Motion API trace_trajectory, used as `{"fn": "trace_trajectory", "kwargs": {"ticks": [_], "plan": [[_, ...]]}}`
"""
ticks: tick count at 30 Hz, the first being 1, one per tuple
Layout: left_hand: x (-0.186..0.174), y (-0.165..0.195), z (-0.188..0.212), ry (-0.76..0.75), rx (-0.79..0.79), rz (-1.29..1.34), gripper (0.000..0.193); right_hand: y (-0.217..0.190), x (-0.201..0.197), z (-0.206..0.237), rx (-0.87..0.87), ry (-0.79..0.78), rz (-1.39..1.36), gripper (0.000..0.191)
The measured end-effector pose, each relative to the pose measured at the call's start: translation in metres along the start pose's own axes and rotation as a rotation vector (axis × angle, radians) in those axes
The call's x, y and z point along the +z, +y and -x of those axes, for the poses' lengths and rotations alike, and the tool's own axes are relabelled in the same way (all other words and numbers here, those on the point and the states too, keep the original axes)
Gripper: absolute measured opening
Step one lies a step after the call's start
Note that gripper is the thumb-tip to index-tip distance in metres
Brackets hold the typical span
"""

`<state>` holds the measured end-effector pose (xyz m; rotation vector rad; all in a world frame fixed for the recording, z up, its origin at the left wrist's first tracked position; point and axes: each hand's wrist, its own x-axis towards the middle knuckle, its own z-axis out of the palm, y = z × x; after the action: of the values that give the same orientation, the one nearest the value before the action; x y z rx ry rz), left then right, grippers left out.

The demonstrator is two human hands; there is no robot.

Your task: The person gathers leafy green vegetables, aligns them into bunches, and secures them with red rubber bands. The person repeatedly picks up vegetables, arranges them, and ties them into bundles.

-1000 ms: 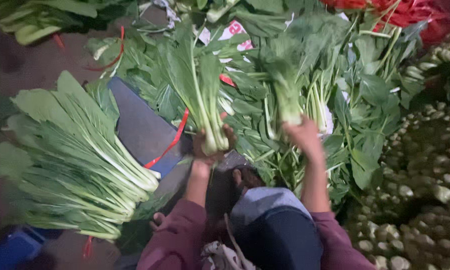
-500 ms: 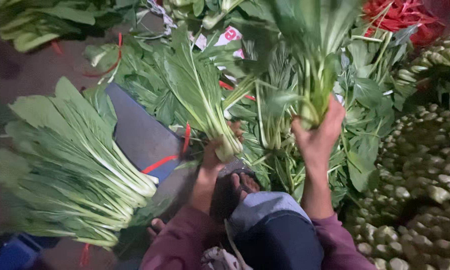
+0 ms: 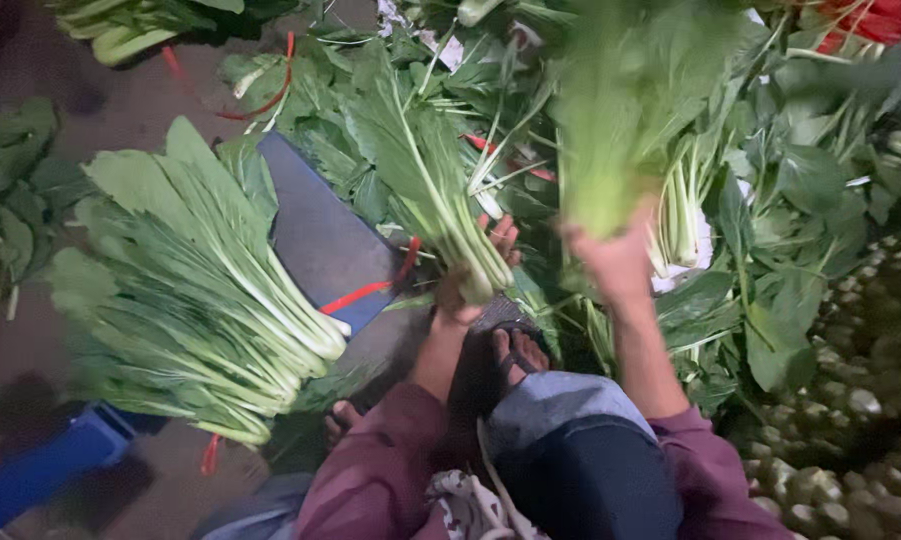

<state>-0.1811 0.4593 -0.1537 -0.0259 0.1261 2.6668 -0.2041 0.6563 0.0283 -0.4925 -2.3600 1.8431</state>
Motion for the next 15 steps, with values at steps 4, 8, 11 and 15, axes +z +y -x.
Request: {"fn": "trace_trajectory", "kwargs": {"ticks": [4,8,11,15], "plan": [[-0.016,-0.006,0.004,0.158,-0.005,0.113,0.093,0.030,0.055,0.009,-0.090,-0.467,0.261,0.076],[-0.023,-0.006,0.007,-0.014,-0.004,0.037,0.091,0.022,0.059,0.036,-0.133,-0.463,0.679,0.058],[-0.028,-0.004,0.009,-0.035,-0.027,0.029,0.088,0.002,0.057,0.045,-0.126,-0.474,0.748,0.061],[-0.039,0.000,0.019,-0.008,-0.065,0.131,0.086,-0.014,0.046,0.032,-0.335,-0.556,0.647,0.054]]}}
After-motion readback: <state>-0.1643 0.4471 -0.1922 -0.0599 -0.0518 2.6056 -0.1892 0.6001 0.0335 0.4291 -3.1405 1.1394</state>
